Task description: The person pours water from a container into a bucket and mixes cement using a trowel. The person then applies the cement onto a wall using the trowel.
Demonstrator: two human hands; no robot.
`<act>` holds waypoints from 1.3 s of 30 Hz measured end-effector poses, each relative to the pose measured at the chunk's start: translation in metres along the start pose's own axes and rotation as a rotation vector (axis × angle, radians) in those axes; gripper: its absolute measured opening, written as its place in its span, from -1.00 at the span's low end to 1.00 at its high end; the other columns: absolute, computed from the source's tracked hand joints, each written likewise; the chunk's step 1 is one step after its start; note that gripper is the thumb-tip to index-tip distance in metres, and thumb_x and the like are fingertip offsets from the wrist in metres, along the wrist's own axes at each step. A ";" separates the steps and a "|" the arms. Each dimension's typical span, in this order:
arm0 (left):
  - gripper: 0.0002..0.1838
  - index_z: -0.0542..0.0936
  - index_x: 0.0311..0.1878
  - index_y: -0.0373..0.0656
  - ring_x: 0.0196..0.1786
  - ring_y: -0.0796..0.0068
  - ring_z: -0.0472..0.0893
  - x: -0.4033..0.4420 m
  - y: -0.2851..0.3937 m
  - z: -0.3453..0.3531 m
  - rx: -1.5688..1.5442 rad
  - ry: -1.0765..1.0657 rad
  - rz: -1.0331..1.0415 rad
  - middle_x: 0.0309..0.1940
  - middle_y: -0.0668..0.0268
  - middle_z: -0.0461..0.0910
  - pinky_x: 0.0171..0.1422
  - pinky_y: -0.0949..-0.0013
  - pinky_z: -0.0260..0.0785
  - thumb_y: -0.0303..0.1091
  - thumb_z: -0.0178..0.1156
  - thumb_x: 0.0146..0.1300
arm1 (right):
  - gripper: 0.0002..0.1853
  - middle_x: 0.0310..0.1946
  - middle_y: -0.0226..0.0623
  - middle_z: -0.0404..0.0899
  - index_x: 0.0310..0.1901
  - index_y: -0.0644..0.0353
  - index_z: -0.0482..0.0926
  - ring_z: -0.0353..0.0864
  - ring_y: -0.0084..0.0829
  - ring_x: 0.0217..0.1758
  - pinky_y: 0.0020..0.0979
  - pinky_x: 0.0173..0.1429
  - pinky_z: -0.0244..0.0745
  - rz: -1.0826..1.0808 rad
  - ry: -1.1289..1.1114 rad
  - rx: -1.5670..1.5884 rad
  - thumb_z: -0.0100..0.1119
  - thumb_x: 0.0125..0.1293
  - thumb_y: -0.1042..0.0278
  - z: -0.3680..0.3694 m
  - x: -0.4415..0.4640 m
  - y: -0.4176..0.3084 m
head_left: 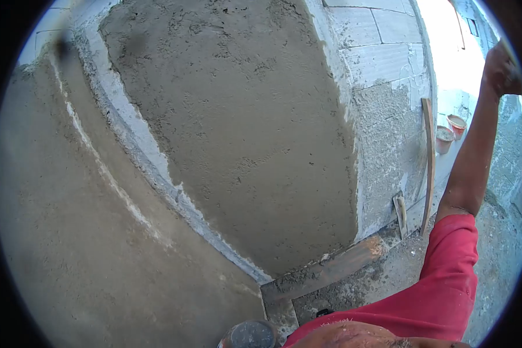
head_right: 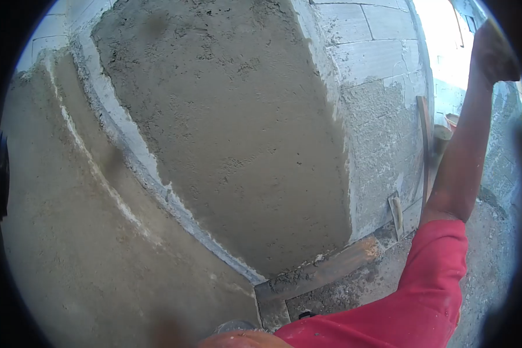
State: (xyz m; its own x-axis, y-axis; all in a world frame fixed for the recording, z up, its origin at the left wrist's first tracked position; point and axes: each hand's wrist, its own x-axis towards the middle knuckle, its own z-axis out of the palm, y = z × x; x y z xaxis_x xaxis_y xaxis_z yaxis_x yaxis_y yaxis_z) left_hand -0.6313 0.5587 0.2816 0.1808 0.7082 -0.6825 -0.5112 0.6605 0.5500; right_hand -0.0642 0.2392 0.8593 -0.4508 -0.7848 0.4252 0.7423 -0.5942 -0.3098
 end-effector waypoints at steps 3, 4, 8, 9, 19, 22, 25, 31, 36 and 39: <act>-0.29 0.30 0.43 -0.43 0.21 -0.14 0.64 0.011 0.009 -0.002 -0.027 0.017 -0.018 0.26 -0.07 0.54 0.23 -0.20 0.65 -0.54 0.07 0.13 | -0.54 -0.18 -0.15 0.73 0.15 0.06 0.48 0.82 -0.12 -0.24 -0.14 -0.09 0.72 0.083 -0.151 0.036 0.43 0.31 0.14 0.043 -0.137 -0.045; -0.29 0.30 0.43 -0.43 0.22 -0.14 0.64 0.013 0.011 -0.002 -0.038 0.027 -0.029 0.26 -0.07 0.54 0.23 -0.21 0.65 -0.54 0.06 0.12 | -0.63 -0.19 -0.12 0.73 0.17 0.11 0.47 0.78 -0.10 -0.20 -0.10 -0.13 0.64 0.077 -0.314 0.108 0.24 0.39 0.23 0.063 -0.199 -0.060; -0.28 0.29 0.43 -0.43 0.23 -0.17 0.63 0.017 0.014 -0.010 -0.073 0.063 -0.040 0.26 -0.08 0.53 0.23 -0.23 0.65 -0.55 0.06 0.11 | -0.69 -0.27 -0.08 0.71 0.12 -0.13 0.44 0.74 0.09 -0.14 0.07 -0.09 0.59 -0.105 -1.901 0.406 0.16 0.37 0.34 -0.058 -0.391 -0.157; -0.28 0.28 0.43 -0.43 0.23 -0.17 0.63 0.016 0.012 -0.015 -0.093 0.068 -0.043 0.26 -0.09 0.53 0.23 -0.24 0.65 -0.55 0.06 0.11 | -0.63 -0.30 -0.05 0.69 0.15 -0.13 0.43 0.73 0.12 -0.13 0.09 -0.06 0.59 -0.046 -2.162 0.517 0.20 0.33 0.33 -0.140 -0.391 -0.195; -0.38 0.34 0.37 -0.38 0.20 -0.09 0.63 -0.078 0.024 -0.018 -0.074 0.042 0.069 0.20 -0.01 0.56 0.30 -0.22 0.58 -0.54 0.09 0.19 | -0.61 -0.12 -0.16 0.74 0.20 -0.04 0.53 0.77 -0.05 -0.03 -0.04 0.03 0.69 -0.596 -2.641 1.641 0.31 0.40 0.16 -0.401 -0.316 -0.295; -0.42 0.31 0.37 -0.38 0.06 0.02 0.71 -0.090 0.040 0.003 -0.058 0.028 0.167 0.13 0.02 0.54 0.07 -0.08 0.72 -0.61 0.06 0.23 | -0.63 -0.18 -0.18 0.75 0.22 -0.03 0.53 0.76 -0.05 -0.02 -0.02 0.11 0.67 -0.876 -2.820 1.393 0.27 0.44 0.16 -0.410 -0.305 -0.315; -0.42 0.29 0.37 -0.39 -0.01 0.08 0.73 -0.086 0.046 0.007 -0.024 -0.034 0.223 0.10 0.05 0.54 -0.04 0.00 0.76 -0.63 0.05 0.23 | -0.56 -0.13 -0.14 0.75 0.31 -0.08 0.54 0.73 -0.05 0.10 -0.05 0.25 0.62 -0.834 -2.970 1.345 0.26 0.44 0.15 -0.426 -0.309 -0.320; -0.41 0.26 0.36 -0.39 -0.08 0.08 0.74 -0.077 0.046 0.009 0.114 -0.011 0.178 0.05 0.07 0.56 -0.09 -0.04 0.76 -0.67 0.05 0.21 | -0.36 -0.22 -0.21 0.69 0.47 0.15 0.42 0.69 -0.31 -0.22 -0.27 -0.16 0.59 0.083 -3.696 1.383 0.30 0.42 0.14 -0.500 -0.313 -0.338; -0.58 0.40 0.18 -0.36 -0.27 0.21 0.72 -0.076 0.040 0.023 0.020 0.077 0.198 -0.10 0.15 0.59 -0.28 0.08 0.72 -0.61 0.11 0.23 | -0.51 -0.42 -0.41 0.56 0.25 0.26 0.56 0.48 -0.59 -0.48 -0.47 -0.45 0.36 0.821 -4.048 1.112 0.34 0.38 0.20 -0.498 -0.335 -0.303; -0.69 0.52 0.08 -0.33 -0.31 0.28 0.71 -0.053 0.025 -0.019 0.117 0.222 0.023 -0.13 0.21 0.60 -0.30 0.16 0.68 -0.58 0.12 0.25 | -0.26 -0.44 -0.48 0.55 0.49 0.27 0.28 0.47 -0.65 -0.48 -0.52 -0.46 0.33 1.419 -3.903 0.987 0.32 0.37 0.20 -0.508 -0.341 -0.265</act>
State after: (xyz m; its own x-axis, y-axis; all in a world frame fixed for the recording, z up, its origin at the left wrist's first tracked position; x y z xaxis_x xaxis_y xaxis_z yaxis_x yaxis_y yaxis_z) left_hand -0.6699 0.5331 0.3222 -0.0253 0.6596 -0.7512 -0.4099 0.6785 0.6096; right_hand -0.3594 0.5748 0.3650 -0.6427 0.5093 -0.5723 0.2501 -0.5666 -0.7852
